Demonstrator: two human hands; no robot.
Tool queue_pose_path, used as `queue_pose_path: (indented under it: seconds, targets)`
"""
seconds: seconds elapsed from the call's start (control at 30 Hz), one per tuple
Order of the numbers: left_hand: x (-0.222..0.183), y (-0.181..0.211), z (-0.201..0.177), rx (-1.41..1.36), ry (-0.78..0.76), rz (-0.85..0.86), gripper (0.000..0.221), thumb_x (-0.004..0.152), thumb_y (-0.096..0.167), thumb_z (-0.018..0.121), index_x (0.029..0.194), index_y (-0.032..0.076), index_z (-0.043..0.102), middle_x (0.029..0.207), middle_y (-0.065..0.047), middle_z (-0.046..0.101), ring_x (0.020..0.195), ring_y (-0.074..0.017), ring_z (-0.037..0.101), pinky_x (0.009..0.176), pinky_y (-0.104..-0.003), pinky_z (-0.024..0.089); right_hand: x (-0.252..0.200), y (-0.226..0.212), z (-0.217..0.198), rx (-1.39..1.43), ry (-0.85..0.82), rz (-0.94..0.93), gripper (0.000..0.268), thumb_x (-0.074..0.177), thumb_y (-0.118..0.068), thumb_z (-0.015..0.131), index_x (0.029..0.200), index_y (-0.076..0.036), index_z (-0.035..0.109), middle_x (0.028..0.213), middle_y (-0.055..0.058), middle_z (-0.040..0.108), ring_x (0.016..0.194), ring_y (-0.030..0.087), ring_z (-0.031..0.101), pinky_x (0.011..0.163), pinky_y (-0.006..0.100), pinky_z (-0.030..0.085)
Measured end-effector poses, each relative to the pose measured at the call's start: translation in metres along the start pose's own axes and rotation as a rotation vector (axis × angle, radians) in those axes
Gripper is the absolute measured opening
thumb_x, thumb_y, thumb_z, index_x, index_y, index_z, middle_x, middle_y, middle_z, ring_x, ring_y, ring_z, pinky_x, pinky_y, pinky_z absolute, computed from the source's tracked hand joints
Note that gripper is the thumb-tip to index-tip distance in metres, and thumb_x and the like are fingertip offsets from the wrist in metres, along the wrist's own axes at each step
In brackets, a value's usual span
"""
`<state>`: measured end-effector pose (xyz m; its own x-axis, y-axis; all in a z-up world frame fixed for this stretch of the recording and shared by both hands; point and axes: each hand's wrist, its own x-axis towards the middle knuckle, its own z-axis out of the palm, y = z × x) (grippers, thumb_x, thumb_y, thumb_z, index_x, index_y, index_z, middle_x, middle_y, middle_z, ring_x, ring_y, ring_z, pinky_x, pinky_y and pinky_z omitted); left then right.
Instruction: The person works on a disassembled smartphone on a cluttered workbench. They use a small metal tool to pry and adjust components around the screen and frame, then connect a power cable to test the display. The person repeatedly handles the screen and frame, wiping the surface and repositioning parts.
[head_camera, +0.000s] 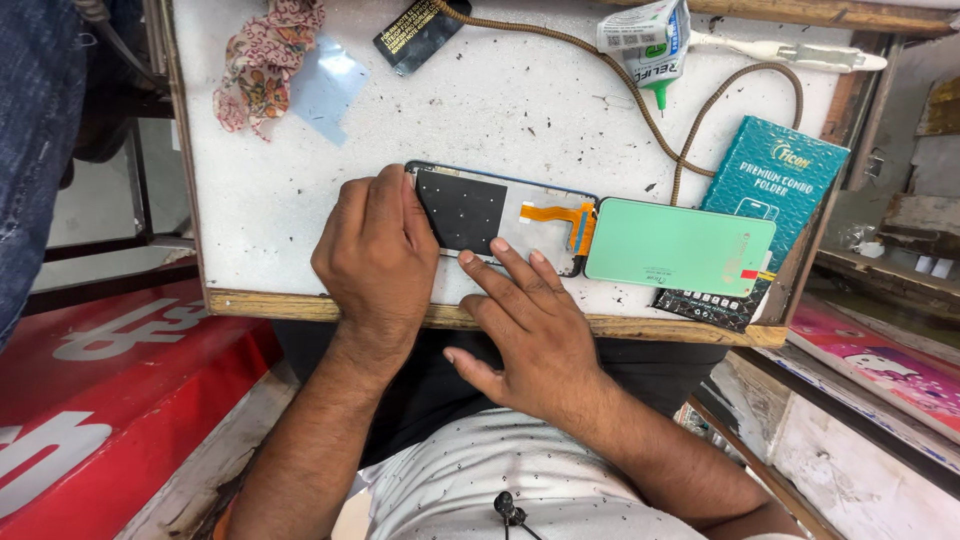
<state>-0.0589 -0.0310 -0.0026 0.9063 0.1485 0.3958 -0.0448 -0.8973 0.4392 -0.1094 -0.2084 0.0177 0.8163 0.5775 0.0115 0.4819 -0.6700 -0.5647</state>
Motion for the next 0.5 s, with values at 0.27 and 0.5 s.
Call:
queue_pose_path:
  seconds: [0.27,0.5]
  targets:
    - [0.005,-0.018,-0.016,-0.331,-0.09,-0.145,0.008,0.111,0.008,0.068,0.111,0.002,0.063,0.095,-0.006,0.07,0.083,-0.0194,0.074,0.07,-0.032,0.058,-0.001,0.001,0.001,-0.007,-0.001,0.008,0.039,0.089,-0.04,0.078,0.111,-0.01,0.07,0.151,0.013,0.053,0.149,0.035,0.038,0.121,0.06,0.031]
    - [0.006,-0.017,-0.022,-0.186,-0.158,-0.067,0.009,0.102,0.003,0.07,0.11,0.003,0.067,0.094,-0.008,0.071,0.076,-0.0175,0.073,0.063,-0.031,0.059,0.001,-0.005,0.002,-0.024,0.029,0.016,0.035,0.09,-0.035,0.078,0.114,-0.011,0.068,0.148,0.012,0.055,0.148,0.035,0.04,0.121,0.06,0.033]
